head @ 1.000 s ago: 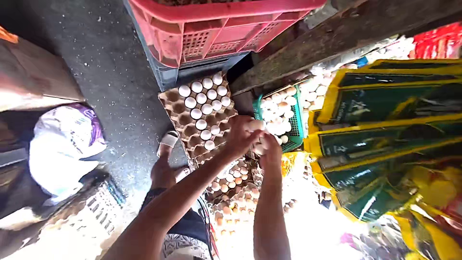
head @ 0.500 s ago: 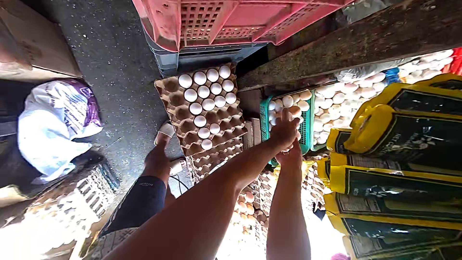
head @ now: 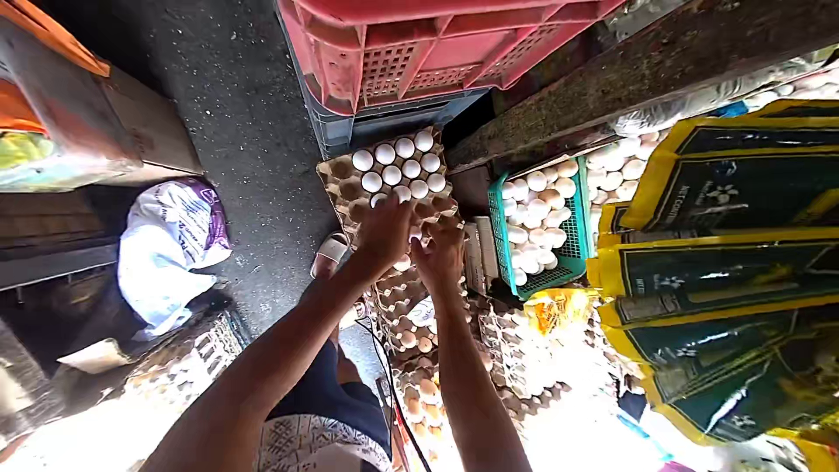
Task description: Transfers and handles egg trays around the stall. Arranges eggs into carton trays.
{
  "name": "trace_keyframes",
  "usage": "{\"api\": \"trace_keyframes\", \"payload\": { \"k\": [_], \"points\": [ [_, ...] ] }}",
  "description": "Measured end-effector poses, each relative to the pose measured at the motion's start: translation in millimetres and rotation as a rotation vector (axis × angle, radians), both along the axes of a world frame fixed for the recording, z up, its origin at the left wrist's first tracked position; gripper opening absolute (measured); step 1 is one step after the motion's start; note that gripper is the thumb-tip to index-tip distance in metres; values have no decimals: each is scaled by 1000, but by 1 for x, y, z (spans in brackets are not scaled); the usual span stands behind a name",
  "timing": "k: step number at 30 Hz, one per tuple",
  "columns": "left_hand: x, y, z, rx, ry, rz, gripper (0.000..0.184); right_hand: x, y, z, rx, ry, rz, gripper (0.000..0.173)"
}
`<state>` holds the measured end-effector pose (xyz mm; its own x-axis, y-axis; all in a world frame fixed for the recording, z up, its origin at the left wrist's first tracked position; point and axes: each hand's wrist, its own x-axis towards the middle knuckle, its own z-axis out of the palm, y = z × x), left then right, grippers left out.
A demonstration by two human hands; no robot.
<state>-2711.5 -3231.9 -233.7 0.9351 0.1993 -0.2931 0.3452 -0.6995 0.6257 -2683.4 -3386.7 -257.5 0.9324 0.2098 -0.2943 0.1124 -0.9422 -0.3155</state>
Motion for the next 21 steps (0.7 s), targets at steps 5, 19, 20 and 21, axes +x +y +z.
{"api": "trace_keyframes", "payload": {
  "k": [5, 19, 20, 21],
  "points": [
    [-25, 10, -43, 157, 61, -33, 45, 3, 10, -20, 50, 44, 8, 47],
    [-9, 57, -42, -158, -48, 158, 47, -18, 14, 1, 392, 317, -195, 48],
    [-7, 52, -41, -13, 17, 92, 50, -20, 1, 1, 631, 427, -326, 49],
    [-5, 47, -39, 84, 85, 41, 52, -23, -9, 2, 828, 531, -450, 53]
  ]
}}
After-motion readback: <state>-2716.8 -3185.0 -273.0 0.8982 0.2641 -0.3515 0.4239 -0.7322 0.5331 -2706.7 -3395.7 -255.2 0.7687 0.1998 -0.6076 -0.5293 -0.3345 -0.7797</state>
